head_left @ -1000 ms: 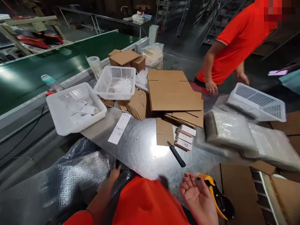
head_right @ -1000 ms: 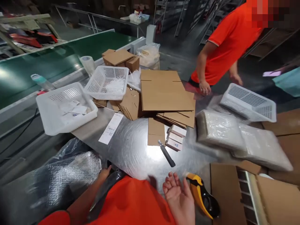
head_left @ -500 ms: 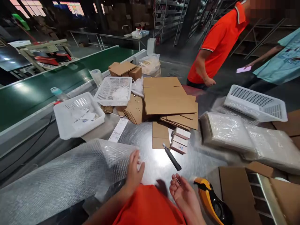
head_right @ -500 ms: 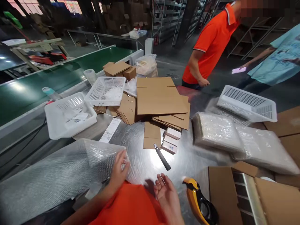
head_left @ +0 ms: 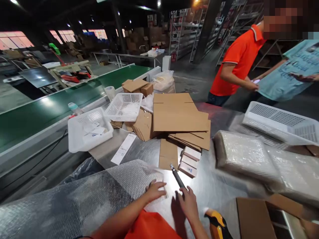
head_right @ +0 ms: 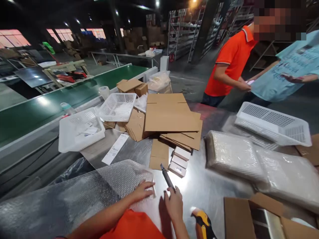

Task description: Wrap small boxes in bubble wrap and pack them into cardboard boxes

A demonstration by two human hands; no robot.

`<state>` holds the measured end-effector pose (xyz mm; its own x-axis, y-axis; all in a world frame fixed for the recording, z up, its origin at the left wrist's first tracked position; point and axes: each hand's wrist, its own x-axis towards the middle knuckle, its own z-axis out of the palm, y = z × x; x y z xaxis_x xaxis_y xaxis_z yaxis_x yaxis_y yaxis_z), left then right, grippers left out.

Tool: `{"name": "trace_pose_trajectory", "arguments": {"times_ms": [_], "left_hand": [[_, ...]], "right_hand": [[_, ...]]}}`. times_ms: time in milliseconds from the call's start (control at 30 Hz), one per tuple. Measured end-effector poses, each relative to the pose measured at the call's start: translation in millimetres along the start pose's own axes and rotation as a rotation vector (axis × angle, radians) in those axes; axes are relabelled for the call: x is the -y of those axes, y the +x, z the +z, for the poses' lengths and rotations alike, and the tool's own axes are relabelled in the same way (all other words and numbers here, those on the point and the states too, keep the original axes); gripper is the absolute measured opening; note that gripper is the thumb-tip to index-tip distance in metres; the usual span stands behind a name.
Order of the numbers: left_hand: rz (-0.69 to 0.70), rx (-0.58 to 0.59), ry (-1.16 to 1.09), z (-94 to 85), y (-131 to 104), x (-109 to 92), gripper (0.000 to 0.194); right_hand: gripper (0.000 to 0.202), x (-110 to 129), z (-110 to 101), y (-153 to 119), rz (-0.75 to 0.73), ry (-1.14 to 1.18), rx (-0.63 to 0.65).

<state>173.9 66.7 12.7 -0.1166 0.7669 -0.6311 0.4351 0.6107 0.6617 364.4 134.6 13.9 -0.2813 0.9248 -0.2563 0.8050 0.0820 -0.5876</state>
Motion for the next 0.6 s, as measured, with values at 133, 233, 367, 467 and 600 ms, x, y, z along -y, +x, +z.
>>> {"name": "trace_pose_trajectory", "arguments": {"times_ms": [133,233,367,467,600], "left_hand": [[0.073,-0.184,0.002,-2.5,4,18,0.069],[-0.058,-0.429,0.136,-11.1,2,37,0.064],[-0.199,-0.478,0.479,-30.7,-9,52,0.07],[-0.288,-0.459,0.596,-43.0,-9,55,0.086],[-0.409,-0.257,0.533,-52.7,1,62,0.117]], "right_hand": [[0.033,3,10,21,-0.131,-0.468,0.11],[0.039,-6,5,22,-0.184,-0.555,0.158],[0.04,-37,-6,6,-0.122,-0.704,0.103],[0.035,-52,-8,-4,-0.044,-0.759,-0.018],[0.034,-28,8,17,-0.239,-0.601,-0.059]]}}
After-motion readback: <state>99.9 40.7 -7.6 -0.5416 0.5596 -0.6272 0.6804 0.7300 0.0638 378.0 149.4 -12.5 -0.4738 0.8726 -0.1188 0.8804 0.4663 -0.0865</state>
